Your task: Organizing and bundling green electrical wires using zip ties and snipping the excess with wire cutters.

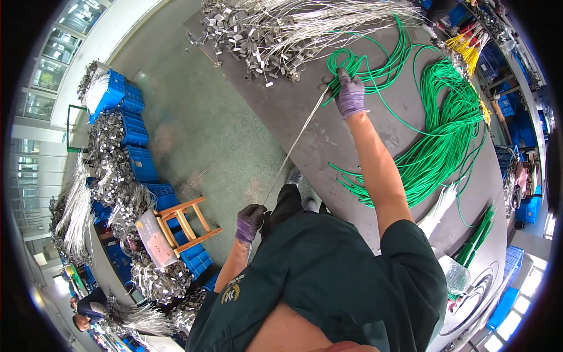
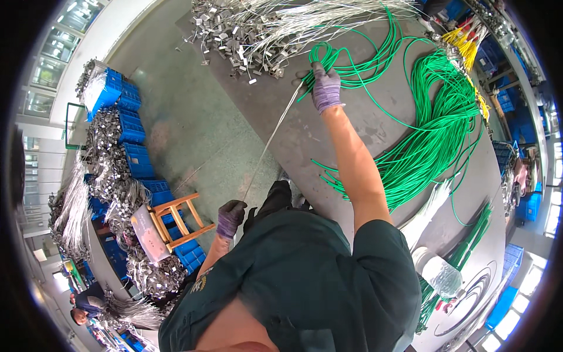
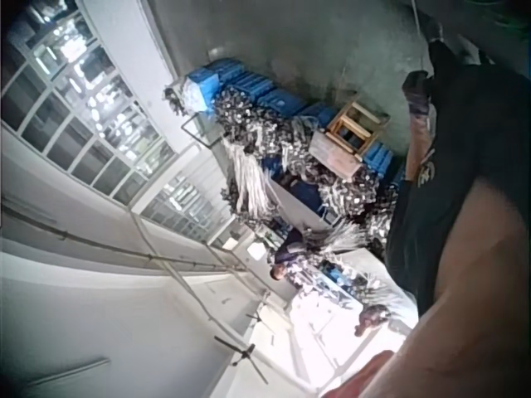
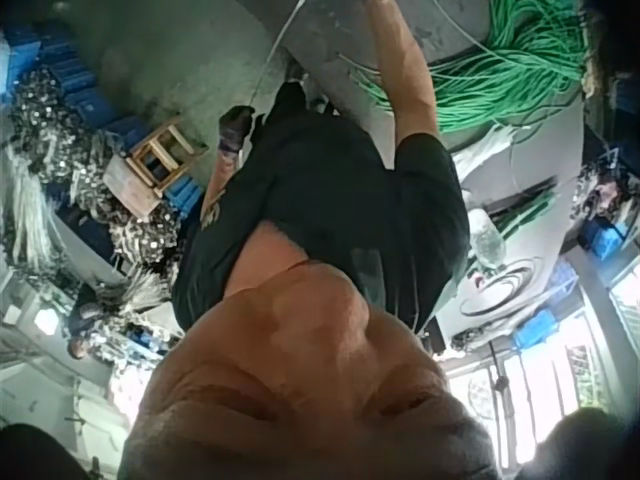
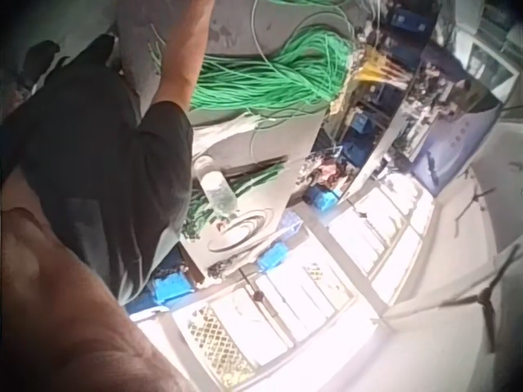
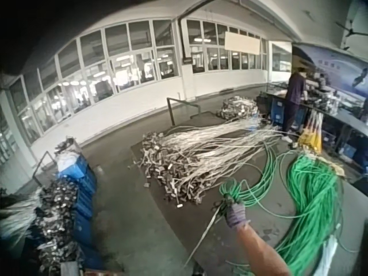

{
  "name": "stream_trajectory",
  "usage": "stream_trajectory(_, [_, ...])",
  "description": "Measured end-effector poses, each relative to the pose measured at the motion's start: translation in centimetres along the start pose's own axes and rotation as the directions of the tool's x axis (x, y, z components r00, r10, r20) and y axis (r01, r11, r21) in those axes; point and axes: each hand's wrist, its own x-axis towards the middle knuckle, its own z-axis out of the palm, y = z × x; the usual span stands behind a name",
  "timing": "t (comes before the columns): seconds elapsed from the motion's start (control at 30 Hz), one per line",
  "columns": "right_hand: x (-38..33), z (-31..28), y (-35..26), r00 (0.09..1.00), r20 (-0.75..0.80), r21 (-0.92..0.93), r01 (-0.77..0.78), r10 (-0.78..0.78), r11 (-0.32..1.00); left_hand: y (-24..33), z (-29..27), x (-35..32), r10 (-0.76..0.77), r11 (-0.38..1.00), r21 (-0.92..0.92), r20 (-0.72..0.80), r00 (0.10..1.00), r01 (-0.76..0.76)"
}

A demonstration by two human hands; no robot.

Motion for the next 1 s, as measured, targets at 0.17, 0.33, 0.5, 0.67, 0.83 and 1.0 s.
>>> stream_trajectory(0.17, [0.4,-0.3,0.5,0.999,0.017,0.054,-0.038,0.037,0.998,0.0,-0.3,-0.2,-0.034,0.996,-0.075,0.045,0.998,0.037])
stream_trajectory(0.33, [0.7,-0.7,0.8,0.997,0.055,0.099,-0.054,0.049,0.994,0.0,-0.3,-0.5,-0.040,0.992,-0.117,0.067,0.997,0.048])
stream_trajectory(0.5, [0.5,-0.8,0.3,0.993,0.113,0.056,-0.040,0.034,0.998,-0.4,-0.7,-0.4,-0.003,0.993,-0.120,0.095,0.995,0.014])
stream_trajectory(0.67, [0.4,-0.7,-0.3,0.985,0.169,-0.009,-0.012,0.014,1.000,-0.2,-0.8,-0.5,-0.040,0.995,-0.090,0.107,0.993,0.049])
stream_trajectory(0.83, [1.0,-0.7,0.0,0.993,0.117,-0.007,-0.009,0.010,1.000,-0.4,-0.6,-0.3,0.006,0.996,-0.085,0.118,0.993,0.004])
stream_trajectory(1.0, [1.2,-0.5,0.2,0.995,0.091,-0.029,-0.034,0.036,0.999,-0.5,-0.7,-0.3,-0.002,0.995,-0.101,0.126,0.992,0.014])
